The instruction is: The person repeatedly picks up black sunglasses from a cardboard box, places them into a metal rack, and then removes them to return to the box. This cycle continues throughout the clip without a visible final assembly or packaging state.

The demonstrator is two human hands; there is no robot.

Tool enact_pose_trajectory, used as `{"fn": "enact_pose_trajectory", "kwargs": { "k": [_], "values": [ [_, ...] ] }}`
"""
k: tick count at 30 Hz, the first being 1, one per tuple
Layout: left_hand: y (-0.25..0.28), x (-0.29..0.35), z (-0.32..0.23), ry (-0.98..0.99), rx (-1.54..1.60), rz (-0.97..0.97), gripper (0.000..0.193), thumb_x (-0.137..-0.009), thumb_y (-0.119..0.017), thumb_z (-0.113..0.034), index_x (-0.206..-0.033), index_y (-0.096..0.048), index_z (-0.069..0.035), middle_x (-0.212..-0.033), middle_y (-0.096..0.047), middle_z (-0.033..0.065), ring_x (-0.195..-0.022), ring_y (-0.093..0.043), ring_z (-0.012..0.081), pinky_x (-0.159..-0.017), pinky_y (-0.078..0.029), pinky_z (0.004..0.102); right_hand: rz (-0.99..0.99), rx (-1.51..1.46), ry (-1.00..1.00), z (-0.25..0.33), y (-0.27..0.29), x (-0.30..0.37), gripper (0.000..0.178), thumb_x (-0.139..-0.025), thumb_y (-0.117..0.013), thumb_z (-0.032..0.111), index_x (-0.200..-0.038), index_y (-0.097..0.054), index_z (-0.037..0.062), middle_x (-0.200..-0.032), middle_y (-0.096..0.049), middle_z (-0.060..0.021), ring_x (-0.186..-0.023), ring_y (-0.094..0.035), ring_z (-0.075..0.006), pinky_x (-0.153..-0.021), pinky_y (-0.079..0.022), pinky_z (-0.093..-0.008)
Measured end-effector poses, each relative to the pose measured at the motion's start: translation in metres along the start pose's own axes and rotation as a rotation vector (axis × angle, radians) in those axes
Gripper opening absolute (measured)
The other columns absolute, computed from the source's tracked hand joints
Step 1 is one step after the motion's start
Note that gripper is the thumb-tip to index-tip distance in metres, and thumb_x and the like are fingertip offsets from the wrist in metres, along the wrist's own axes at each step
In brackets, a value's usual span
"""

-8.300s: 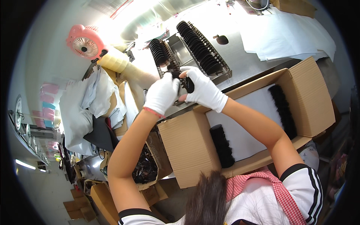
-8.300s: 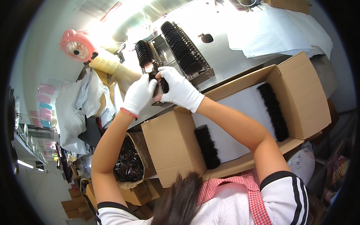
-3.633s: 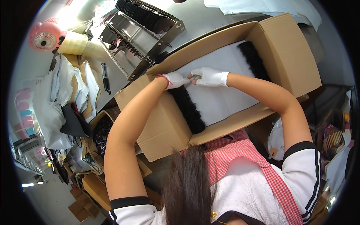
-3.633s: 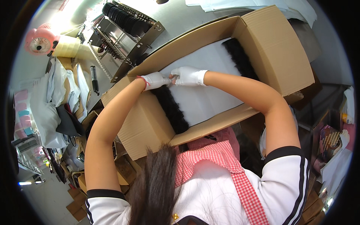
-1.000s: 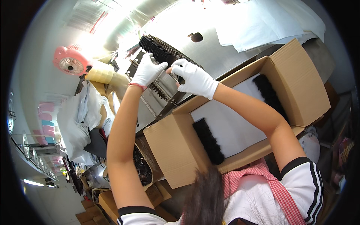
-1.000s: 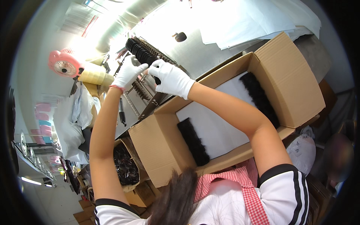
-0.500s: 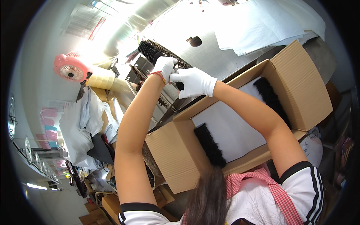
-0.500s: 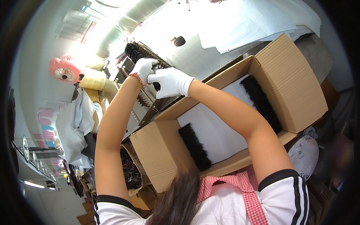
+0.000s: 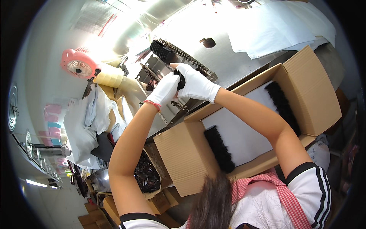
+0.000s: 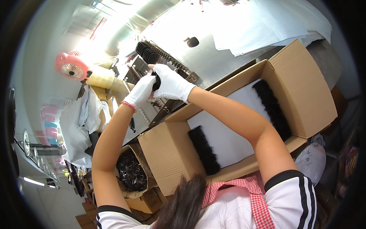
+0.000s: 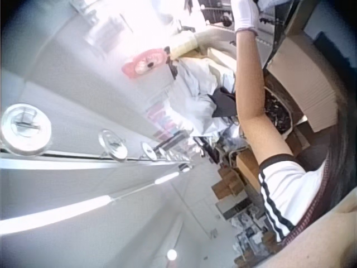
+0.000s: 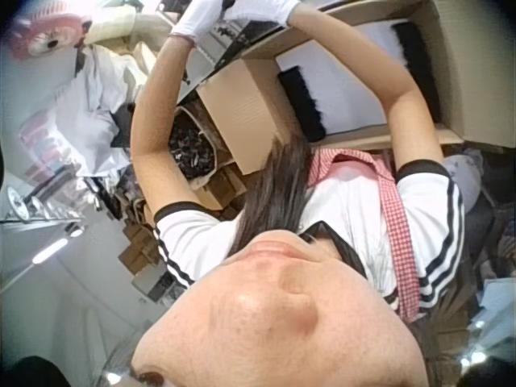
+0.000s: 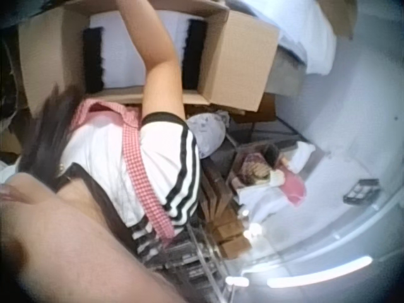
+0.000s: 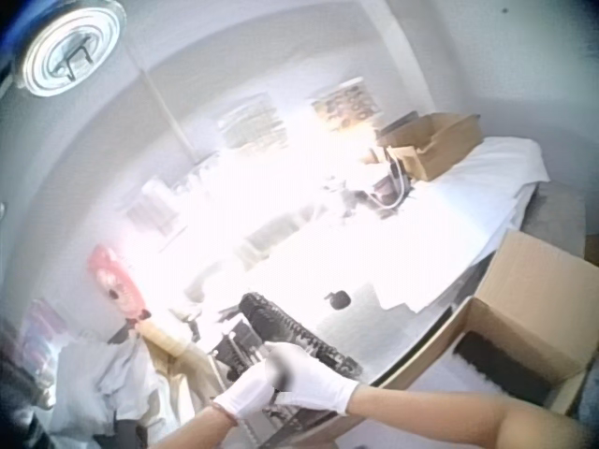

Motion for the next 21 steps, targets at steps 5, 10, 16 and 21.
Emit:
{"fn": "enact_pose_trajectory", "kwargs": {
  "k": [5, 10, 16, 21],
  "values": [
    [0.015, -0.004, 0.005, 0.003, 0.272, 0.284, 0.014, -0.092, -0.051, 0.001, -0.100, -0.062, 0.004, -0.087, -0.067, 0.0080, -0.079, -0.068, 0.0158, -0.067, -0.056, 0.0300, 0.005, 0.051, -0.150, -0.010, 0.007, -0.008, 0.060, -0.079, -0.074, 0.028, -0.130, -0.055, 0.0032, -0.117, -0.062, -0.0225, -0.109, -0.062, -0.0327, -0.097, -0.049, -0.0369],
    [0.081, -0.058, 0.049, 0.105, 0.005, -0.148, 0.030, -0.090, -0.065, -0.024, -0.104, -0.065, 0.003, -0.089, -0.070, 0.0102, -0.086, -0.068, 0.0157, -0.076, -0.053, 0.0240, 0.034, -0.149, -0.384, -0.027, 0.012, -0.013, 0.059, -0.077, -0.079, 0.040, -0.118, -0.060, 0.0022, -0.103, -0.067, -0.0210, -0.097, -0.064, -0.0270, -0.090, -0.049, -0.0331],
    [0.072, -0.115, 0.069, 0.032, -0.274, -0.461, 0.072, -0.081, -0.076, -0.044, -0.128, -0.054, 0.006, -0.119, -0.065, 0.0209, -0.112, -0.062, 0.0308, -0.097, -0.048, 0.0380, 0.019, 0.356, -0.136, -0.023, 0.002, -0.012, 0.059, -0.069, -0.079, 0.020, -0.117, -0.053, 0.0004, -0.110, -0.054, -0.0262, -0.106, -0.057, -0.0419, -0.096, -0.049, -0.0438],
    [0.049, -0.154, 0.060, 0.068, -0.187, -0.369, 0.034, -0.089, -0.066, -0.027, -0.106, -0.058, 0.002, -0.090, -0.068, 0.0153, -0.073, -0.066, 0.0234, -0.063, -0.053, 0.0359, 0.087, 0.283, -0.181, -0.033, -0.001, -0.010, 0.051, -0.072, -0.072, 0.012, -0.118, -0.051, 0.0033, -0.111, -0.055, -0.0236, -0.105, -0.059, -0.0414, -0.095, -0.050, -0.0446]
  ]
}}
Point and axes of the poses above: each hand's wrist, its own x-axis away from the middle knuckle, its own y-axis out of the back of the hand, z = x × y, the point moved 6 cm from there along -x, towards the middle knuckle
